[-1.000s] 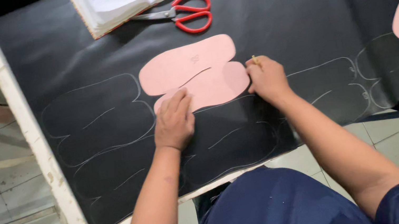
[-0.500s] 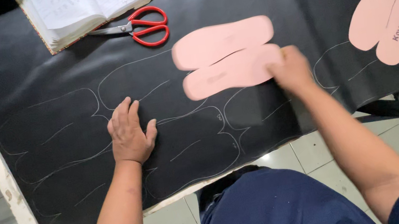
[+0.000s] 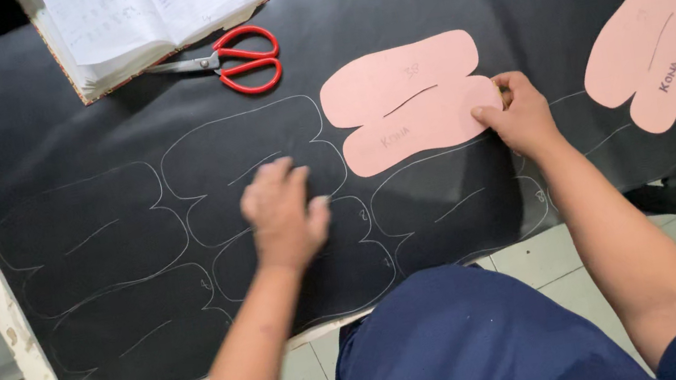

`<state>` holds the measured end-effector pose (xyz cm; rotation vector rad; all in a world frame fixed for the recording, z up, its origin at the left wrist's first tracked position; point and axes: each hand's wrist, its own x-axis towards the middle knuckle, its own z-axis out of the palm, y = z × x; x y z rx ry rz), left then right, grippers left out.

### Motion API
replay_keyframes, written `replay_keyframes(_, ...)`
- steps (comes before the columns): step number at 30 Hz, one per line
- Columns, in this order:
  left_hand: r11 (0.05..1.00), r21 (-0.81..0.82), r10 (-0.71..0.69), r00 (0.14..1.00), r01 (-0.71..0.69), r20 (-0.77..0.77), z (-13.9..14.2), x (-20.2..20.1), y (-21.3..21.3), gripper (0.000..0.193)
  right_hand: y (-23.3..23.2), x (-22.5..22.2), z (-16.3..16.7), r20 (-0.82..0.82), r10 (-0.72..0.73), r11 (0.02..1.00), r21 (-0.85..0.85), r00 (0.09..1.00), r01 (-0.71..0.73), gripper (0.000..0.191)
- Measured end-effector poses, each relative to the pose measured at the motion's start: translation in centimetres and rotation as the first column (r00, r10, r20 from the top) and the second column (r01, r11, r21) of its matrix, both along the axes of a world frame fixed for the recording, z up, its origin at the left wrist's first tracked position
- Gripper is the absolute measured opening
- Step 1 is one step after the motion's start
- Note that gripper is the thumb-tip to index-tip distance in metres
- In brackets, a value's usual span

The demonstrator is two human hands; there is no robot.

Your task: The person traces shoe insole templates onto a black sheet using a pencil, then cuts out the traced shapes with scissors. They roll the remaining sheet and place it aside, then repeat the tracing process with additional templates.

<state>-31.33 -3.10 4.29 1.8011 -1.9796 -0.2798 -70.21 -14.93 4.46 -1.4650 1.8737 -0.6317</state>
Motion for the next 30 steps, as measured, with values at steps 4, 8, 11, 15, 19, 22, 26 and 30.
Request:
replay_keyframes(4, 0.989, 0.071, 0.136, 0.985, -0.129, -0.105, -0.6, -6.9, -1.5, 0.065, -0.4, -0.1, 0.5, 0.025, 0.011, 0.999, 0.049, 1.0, -0.013, 0.054)
replay_keyframes(8, 0.976, 0.129, 0.194, 0.974, -0.178, -0.122, -0.4, -8.0, -1.7, 0.055, -0.3, -0.8, 0.8, -0.118, 0.083, 0.997, 0.005, 0.99, -0.083, 0.056)
replay_keyframes(11, 0.971, 0.15, 0.21, 0.967, -0.188, -0.144, 0.0, -8.1, -1.7, 0.052, -0.1, -1.6, 0.9, -0.315, 0.223, 0.934, -0.203, 0.922, -0.295, 0.051)
replay_keyframes(15, 0.971, 0.13, 0.224, 0.957, -0.202, -0.187, 0.3, -8.4, -1.8, 0.049, -0.2, -2.6, 0.6, -0.292, 0.244, 0.96, -0.059, 0.925, -0.272, 0.055)
replay_keyframes(19, 0.973, 0.111, 0.224, 0.949, -0.204, -0.222, 0.0, -8.7, -1.5, 0.047, -0.3, -3.1, -0.1, -0.298, 0.242, 0.956, -0.088, 0.923, -0.279, 0.061)
replay_keyframes(22, 0.968, 0.135, 0.236, 0.948, -0.211, -0.214, -0.1, -8.7, -1.4, 0.044, -0.3, -3.4, -0.4, -0.274, 0.245, 0.954, -0.104, 0.93, -0.282, 0.062)
replay_keyframes(26, 0.971, 0.129, 0.228, 0.946, -0.203, -0.232, 0.0, -8.6, -1.4, 0.045, -0.4, -3.7, -0.6, -0.257, 0.256, 0.952, -0.103, 0.932, -0.29, 0.062)
replay_keyframes(30, 0.972, 0.131, 0.222, 0.946, -0.196, -0.235, 0.0, -8.5, -1.4, 0.043, -0.4, -3.8, -0.7, -0.247, 0.259, 0.949, -0.118, 0.934, -0.294, 0.062)
